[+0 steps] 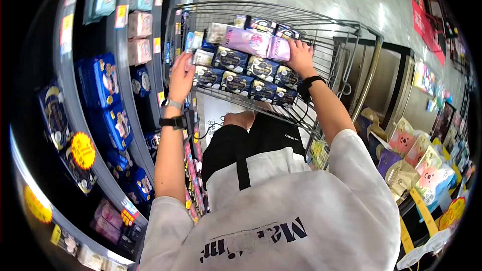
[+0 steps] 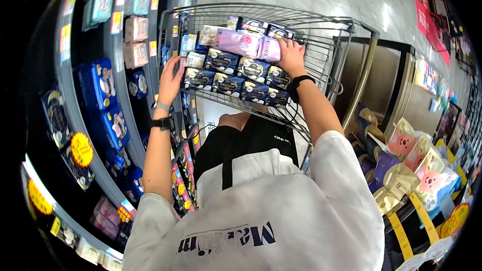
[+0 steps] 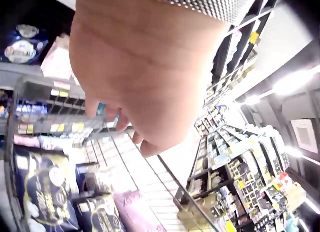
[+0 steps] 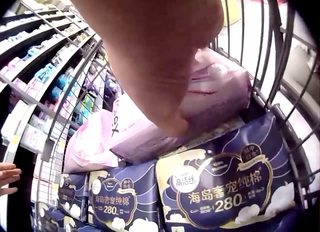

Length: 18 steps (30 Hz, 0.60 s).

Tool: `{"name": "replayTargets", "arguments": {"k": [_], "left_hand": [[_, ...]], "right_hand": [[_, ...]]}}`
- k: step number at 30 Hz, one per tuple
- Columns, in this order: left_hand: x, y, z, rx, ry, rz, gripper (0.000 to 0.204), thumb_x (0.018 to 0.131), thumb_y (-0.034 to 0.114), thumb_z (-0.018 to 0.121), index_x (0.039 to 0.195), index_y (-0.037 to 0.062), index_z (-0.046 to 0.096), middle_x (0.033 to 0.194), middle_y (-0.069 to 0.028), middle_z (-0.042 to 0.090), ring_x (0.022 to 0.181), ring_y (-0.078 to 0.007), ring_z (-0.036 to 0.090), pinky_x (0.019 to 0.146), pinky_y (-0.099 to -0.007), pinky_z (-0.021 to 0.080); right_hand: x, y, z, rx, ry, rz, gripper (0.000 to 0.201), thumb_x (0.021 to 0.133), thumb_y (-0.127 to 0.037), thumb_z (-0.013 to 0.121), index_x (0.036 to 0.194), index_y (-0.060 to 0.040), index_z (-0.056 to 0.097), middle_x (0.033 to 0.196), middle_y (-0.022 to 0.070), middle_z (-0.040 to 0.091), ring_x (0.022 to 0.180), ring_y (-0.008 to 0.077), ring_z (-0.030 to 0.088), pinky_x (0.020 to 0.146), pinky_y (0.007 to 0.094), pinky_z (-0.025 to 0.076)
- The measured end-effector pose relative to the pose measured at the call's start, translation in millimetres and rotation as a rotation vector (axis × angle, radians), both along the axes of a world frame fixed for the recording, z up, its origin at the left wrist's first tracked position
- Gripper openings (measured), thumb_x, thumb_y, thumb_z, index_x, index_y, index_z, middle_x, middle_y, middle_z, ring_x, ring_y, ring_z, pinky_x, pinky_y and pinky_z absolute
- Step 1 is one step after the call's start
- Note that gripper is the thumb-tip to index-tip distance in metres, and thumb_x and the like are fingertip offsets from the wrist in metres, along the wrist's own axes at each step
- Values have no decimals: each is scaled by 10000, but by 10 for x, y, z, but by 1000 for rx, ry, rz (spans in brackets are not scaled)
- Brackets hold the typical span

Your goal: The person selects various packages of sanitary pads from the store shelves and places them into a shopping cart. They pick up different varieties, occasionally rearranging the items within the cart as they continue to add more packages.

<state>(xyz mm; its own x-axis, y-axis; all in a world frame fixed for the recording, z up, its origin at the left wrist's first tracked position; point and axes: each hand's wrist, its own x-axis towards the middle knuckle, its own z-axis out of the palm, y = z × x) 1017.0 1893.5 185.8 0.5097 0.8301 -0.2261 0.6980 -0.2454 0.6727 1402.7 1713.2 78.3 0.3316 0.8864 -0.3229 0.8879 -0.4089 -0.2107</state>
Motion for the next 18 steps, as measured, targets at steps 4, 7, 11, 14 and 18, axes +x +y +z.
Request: {"name": "replayTargets", "arguments": {"k": [4,7,11,14,18], "left_hand": [[-687,-166,487,18,-17,92,402,956,82,588,1353,23,560,1432,-200,536,1337,-364,506,1124,-397,382],[-1182,-384,782,20,52,134,417,949,75,586,1359,13,547,1419,-206,544,1324,-375,512,1120,-401,384],[-1644,-744,1225,57,123,206,412,949,85,586,1356,27,555,1456,-203,509,1347,-384,485,1130,-419,374],[-1992,-1029,1433,45,127,295,347,948,73,588,1294,42,600,1470,-183,512,1348,-381,491,1128,-426,381],[-2288,-1311,2012,159,91,350,204,927,39,585,1123,36,644,1428,-159,560,1344,-375,506,1107,-426,407]], "right_hand": [[-99,46,155,-137,8,-21,902,668,-348,852,1457,-192,444,1294,106,574,1205,324,544,982,555,427],[-123,-5,179,-123,37,10,948,671,-336,848,1495,-187,403,1313,117,565,1231,332,529,1001,549,424],[-117,-35,121,-97,71,27,939,683,-276,806,1516,-197,381,1439,135,489,1375,382,417,1095,628,350],[-34,-123,-44,35,96,105,978,686,-296,813,1537,-168,348,1470,172,463,1381,420,387,1118,602,339],[-50,-183,-16,182,121,78,1010,730,-370,806,1548,-65,299,1420,269,478,1357,457,388,1165,495,310]]}}
